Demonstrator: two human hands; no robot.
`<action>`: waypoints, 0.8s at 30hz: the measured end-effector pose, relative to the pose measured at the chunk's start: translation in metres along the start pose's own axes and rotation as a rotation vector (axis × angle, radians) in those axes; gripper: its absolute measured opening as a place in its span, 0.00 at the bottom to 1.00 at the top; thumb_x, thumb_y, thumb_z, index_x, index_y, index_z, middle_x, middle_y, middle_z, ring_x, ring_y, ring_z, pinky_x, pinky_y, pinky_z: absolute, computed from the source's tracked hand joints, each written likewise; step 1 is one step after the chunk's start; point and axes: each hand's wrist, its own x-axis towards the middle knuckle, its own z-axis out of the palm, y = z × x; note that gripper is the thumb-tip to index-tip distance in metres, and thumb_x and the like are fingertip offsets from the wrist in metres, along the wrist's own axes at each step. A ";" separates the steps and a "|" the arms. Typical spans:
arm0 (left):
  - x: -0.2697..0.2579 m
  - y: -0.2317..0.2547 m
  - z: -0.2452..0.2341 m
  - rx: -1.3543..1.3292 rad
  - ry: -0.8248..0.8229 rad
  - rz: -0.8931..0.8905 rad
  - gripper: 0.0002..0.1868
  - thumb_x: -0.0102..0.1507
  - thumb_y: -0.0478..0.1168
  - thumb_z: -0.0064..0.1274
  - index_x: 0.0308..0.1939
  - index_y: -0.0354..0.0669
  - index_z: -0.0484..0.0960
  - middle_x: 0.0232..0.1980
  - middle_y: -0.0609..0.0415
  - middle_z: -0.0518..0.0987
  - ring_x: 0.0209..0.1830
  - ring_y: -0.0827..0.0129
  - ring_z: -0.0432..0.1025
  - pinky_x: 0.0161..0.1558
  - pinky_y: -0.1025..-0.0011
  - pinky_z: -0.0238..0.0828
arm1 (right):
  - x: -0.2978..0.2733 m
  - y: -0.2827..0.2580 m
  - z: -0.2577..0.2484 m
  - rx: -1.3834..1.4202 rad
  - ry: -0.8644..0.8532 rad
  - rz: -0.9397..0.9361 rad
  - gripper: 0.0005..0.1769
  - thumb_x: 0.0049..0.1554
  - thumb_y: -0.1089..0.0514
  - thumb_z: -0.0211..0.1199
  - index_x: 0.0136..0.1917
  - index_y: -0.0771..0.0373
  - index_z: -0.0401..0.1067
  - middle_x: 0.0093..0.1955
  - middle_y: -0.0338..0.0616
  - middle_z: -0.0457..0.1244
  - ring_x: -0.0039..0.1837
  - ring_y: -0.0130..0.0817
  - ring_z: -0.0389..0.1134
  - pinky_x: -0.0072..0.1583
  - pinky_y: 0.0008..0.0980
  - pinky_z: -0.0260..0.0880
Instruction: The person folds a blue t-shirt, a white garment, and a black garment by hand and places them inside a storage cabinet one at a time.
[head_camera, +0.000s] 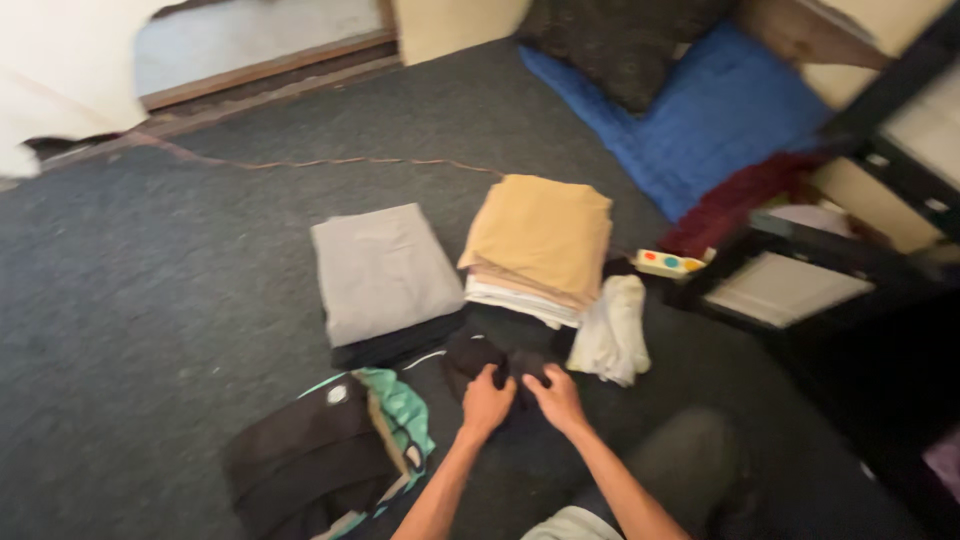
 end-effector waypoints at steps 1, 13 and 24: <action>-0.001 0.005 -0.002 -0.067 0.016 0.045 0.26 0.59 0.50 0.58 0.57 0.40 0.80 0.50 0.35 0.83 0.53 0.41 0.77 0.55 0.54 0.72 | -0.002 -0.018 -0.007 -0.056 0.048 -0.135 0.19 0.56 0.50 0.69 0.53 0.67 0.78 0.46 0.47 0.71 0.48 0.31 0.71 0.51 0.34 0.72; -0.056 0.181 0.009 -0.560 -0.172 0.350 0.17 0.69 0.42 0.44 0.53 0.30 0.78 0.47 0.37 0.83 0.46 0.51 0.78 0.50 0.63 0.71 | -0.037 -0.133 -0.169 0.474 0.318 -0.132 0.11 0.62 0.61 0.61 0.54 0.71 0.75 0.47 0.42 0.70 0.49 0.24 0.68 0.51 0.29 0.72; -0.167 0.349 0.134 -0.550 -0.605 0.696 0.23 0.68 0.46 0.47 0.57 0.27 0.76 0.46 0.32 0.84 0.50 0.45 0.82 0.48 0.60 0.75 | -0.148 -0.097 -0.371 0.604 0.894 -0.180 0.11 0.63 0.61 0.58 0.55 0.71 0.74 0.51 0.41 0.70 0.52 0.26 0.69 0.55 0.28 0.71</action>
